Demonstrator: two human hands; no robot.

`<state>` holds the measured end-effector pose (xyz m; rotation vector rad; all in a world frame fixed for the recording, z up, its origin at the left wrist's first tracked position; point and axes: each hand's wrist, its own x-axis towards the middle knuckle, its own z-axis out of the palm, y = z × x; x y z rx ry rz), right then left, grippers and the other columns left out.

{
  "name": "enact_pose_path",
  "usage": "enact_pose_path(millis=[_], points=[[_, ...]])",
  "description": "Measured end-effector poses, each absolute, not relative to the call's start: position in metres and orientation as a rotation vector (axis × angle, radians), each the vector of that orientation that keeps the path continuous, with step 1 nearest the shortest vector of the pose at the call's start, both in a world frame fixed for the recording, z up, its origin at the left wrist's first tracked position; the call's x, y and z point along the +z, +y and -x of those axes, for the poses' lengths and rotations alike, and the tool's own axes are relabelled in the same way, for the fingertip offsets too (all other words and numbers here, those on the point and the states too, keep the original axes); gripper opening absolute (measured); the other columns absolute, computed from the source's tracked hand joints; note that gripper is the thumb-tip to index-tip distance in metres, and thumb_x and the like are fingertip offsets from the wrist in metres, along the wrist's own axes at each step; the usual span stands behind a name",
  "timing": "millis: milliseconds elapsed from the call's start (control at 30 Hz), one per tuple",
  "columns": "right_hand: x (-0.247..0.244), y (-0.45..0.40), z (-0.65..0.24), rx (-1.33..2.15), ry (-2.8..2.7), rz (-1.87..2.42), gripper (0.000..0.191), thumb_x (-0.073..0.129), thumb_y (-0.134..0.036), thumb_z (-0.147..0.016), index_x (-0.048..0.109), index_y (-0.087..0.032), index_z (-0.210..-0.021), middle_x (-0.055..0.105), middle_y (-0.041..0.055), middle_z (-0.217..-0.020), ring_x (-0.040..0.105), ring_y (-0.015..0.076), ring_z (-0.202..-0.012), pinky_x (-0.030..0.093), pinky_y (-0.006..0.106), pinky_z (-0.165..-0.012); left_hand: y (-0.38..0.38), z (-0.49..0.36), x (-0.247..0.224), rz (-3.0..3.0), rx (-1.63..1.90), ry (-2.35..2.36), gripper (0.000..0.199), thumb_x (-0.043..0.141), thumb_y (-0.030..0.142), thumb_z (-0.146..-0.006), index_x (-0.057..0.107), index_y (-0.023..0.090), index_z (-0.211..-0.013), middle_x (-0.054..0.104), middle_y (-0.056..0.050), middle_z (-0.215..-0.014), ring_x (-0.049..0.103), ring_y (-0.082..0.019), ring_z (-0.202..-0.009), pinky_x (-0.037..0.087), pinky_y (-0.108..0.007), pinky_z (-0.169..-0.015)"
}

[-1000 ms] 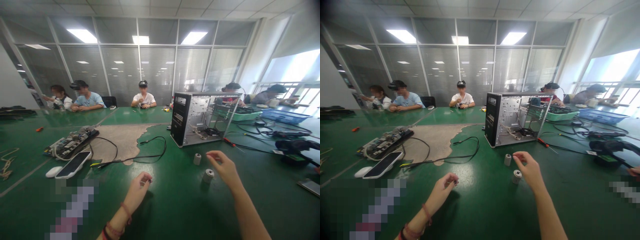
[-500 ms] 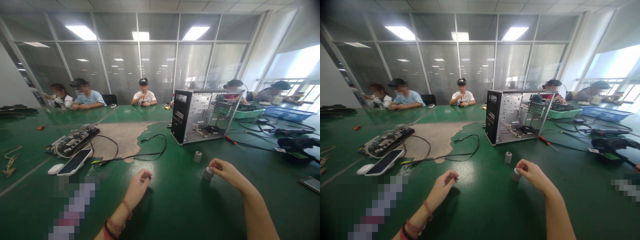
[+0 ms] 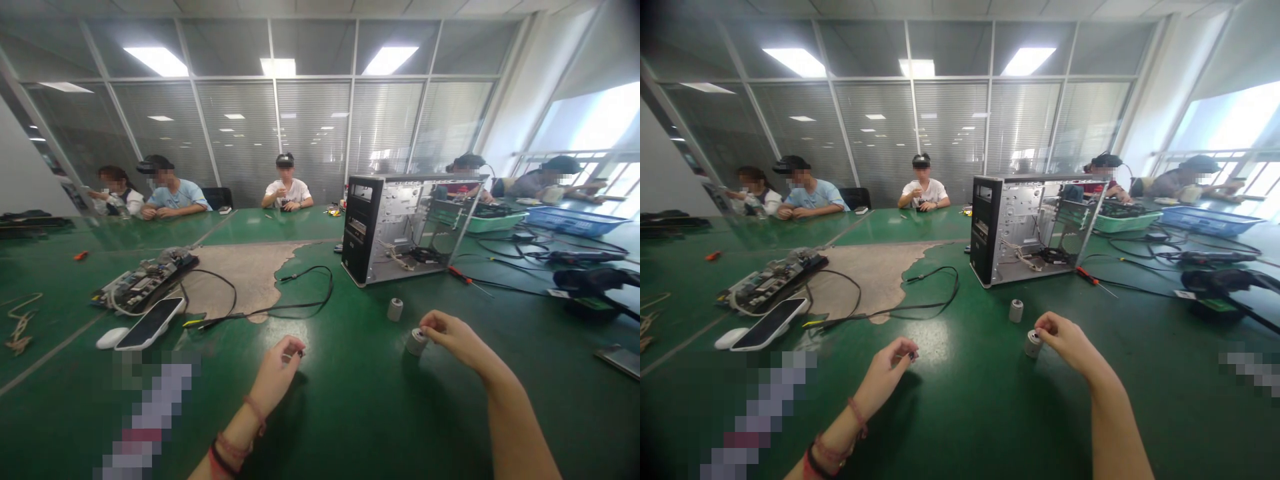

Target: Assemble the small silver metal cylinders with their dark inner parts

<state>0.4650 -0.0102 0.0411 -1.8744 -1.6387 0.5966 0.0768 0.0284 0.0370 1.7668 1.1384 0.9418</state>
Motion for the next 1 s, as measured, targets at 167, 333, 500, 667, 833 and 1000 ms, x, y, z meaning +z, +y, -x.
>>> enact_pose_path(millis=[167,333,500,667,833,1000], points=[[0.0401,-0.01,-0.4649,0.547,-1.676,1.895,0.02,0.052,-0.038,-0.073,0.06,-0.02,-0.078,0.067,0.0037,-0.075,0.06,0.0196,-0.072,0.043,0.029,-0.066,0.0281,-0.0765,0.037,-1.762,0.927,1.153,0.016,0.053,0.031,-0.076,0.06,0.017,-0.079,0.065,-0.005,-0.079,0.06,-0.019,-0.077,0.046,-0.027,-0.069],[0.0387,-0.0093,-0.464,0.527,-1.683,1.903,0.017,0.053,-0.036,-0.072,0.06,-0.021,-0.076,0.067,0.0029,-0.074,0.06,0.019,-0.07,0.043,0.029,-0.064,0.0291,-0.0758,0.0346,-1.765,0.948,1.153,0.016,0.053,0.031,-0.076,0.061,0.017,-0.08,0.065,-0.005,-0.08,0.06,-0.019,-0.078,0.046,-0.027,-0.07],[0.0357,-0.0067,-0.4627,0.526,-1.681,1.916,0.016,0.054,-0.035,-0.07,0.06,-0.021,-0.075,0.067,0.0024,-0.073,0.059,0.0186,-0.069,0.042,0.028,-0.064,0.029,-0.0757,0.0341,-1.758,0.938,1.149,0.016,0.054,0.03,-0.076,0.061,0.017,-0.081,0.065,-0.005,-0.08,0.061,-0.018,-0.078,0.045,-0.026,-0.069],[0.036,-0.007,-0.459,0.553,-1.715,1.935,0.017,0.052,-0.036,-0.072,0.059,-0.021,-0.075,0.064,0.0019,-0.071,0.058,0.0178,-0.068,0.041,0.027,-0.061,0.0279,-0.076,0.034,-1.773,0.941,1.148,0.015,0.053,0.029,-0.077,0.061,0.017,-0.081,0.065,-0.005,-0.08,0.06,-0.018,-0.076,0.046,-0.026,-0.069],[0.0385,-0.0108,-0.4592,0.572,-1.709,1.904,0.025,0.054,-0.042,-0.072,0.061,-0.02,-0.082,0.061,0.0005,-0.066,0.057,0.0175,-0.065,0.042,0.028,-0.061,0.0281,-0.0759,0.0341,-1.771,0.94,1.163,0.016,0.053,0.031,-0.076,0.061,0.017,-0.081,0.065,-0.004,-0.078,0.06,-0.017,-0.074,0.046,-0.026,-0.068],[0.043,-0.0108,-0.4641,0.497,-1.61,1.938,0.034,0.052,-0.051,-0.074,0.061,-0.021,-0.086,0.066,0.0043,-0.075,0.06,0.0204,-0.069,0.044,0.03,-0.062,0.0279,-0.0758,0.0344,-1.768,0.94,1.154,0.017,0.053,0.031,-0.076,0.061,0.017,-0.081,0.065,-0.004,-0.079,0.06,-0.017,-0.073,0.045,-0.025,-0.067]])
